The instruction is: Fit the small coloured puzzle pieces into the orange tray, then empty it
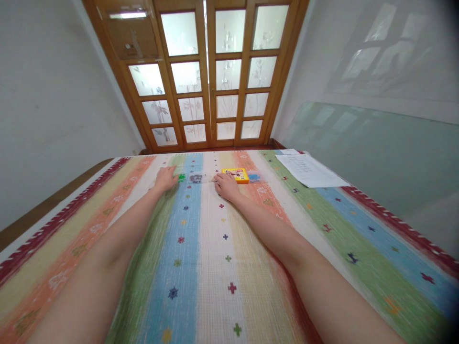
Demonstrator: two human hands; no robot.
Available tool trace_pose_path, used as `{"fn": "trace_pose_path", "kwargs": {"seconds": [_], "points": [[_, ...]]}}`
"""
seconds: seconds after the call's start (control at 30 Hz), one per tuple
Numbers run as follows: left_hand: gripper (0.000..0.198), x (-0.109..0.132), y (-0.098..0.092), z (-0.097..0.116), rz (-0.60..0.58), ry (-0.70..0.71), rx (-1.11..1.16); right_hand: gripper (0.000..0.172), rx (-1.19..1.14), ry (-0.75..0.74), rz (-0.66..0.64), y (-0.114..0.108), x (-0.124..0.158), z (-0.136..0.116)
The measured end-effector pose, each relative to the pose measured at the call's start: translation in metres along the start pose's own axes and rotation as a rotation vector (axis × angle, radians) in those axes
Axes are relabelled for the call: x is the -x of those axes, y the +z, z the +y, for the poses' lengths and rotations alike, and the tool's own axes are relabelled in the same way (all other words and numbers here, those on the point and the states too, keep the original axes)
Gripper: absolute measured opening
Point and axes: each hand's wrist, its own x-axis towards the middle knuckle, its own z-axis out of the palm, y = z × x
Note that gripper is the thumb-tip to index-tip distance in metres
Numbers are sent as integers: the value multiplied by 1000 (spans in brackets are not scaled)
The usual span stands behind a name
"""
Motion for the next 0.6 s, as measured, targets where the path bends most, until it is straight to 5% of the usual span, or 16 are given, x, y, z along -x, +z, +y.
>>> {"fn": "trace_pose_path", "kwargs": {"seconds": [0.2,0.6], "points": [[56,24,12,9,-37,98,3,29,4,1,4,2,0,0],[66,45,31,12,-98,39,38,31,0,6,3,5,0,2]]}}
